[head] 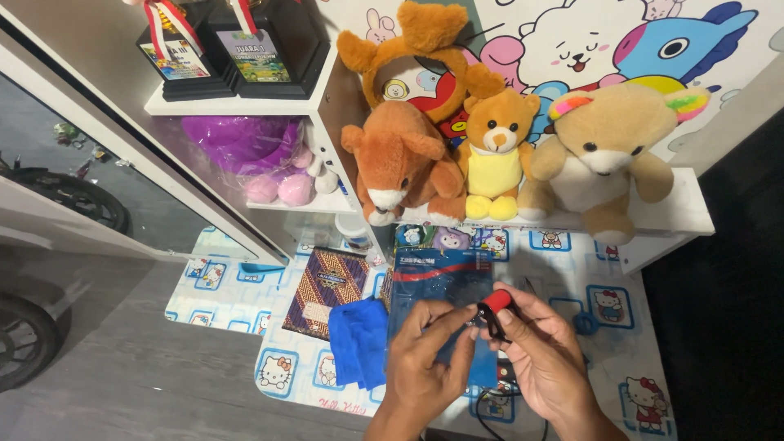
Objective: Preparing and soldering electrical components or wires.
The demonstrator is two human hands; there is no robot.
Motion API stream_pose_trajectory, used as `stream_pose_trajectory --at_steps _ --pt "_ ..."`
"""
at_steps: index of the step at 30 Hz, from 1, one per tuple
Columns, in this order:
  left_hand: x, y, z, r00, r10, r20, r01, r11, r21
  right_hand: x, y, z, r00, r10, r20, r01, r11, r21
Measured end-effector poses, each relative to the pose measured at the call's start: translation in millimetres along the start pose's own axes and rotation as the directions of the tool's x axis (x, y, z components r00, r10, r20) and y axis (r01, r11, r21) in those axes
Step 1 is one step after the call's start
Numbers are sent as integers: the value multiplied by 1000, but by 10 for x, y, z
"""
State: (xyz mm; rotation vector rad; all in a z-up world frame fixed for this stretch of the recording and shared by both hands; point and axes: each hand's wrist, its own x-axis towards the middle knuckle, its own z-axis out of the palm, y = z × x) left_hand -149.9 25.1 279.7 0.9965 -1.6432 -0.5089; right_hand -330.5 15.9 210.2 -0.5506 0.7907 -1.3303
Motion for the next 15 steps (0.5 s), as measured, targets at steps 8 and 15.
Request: stream_pose_trajectory --at_steps 8,15 --pt "-34 -16 28 998 58 14 -58 998 3 15 -19 55 1000 -6 -18 7 999 35" --pt "57 -43 21 999 49 9 -50 998 35 50 9 13 1000 5 22 -6 1000 26"
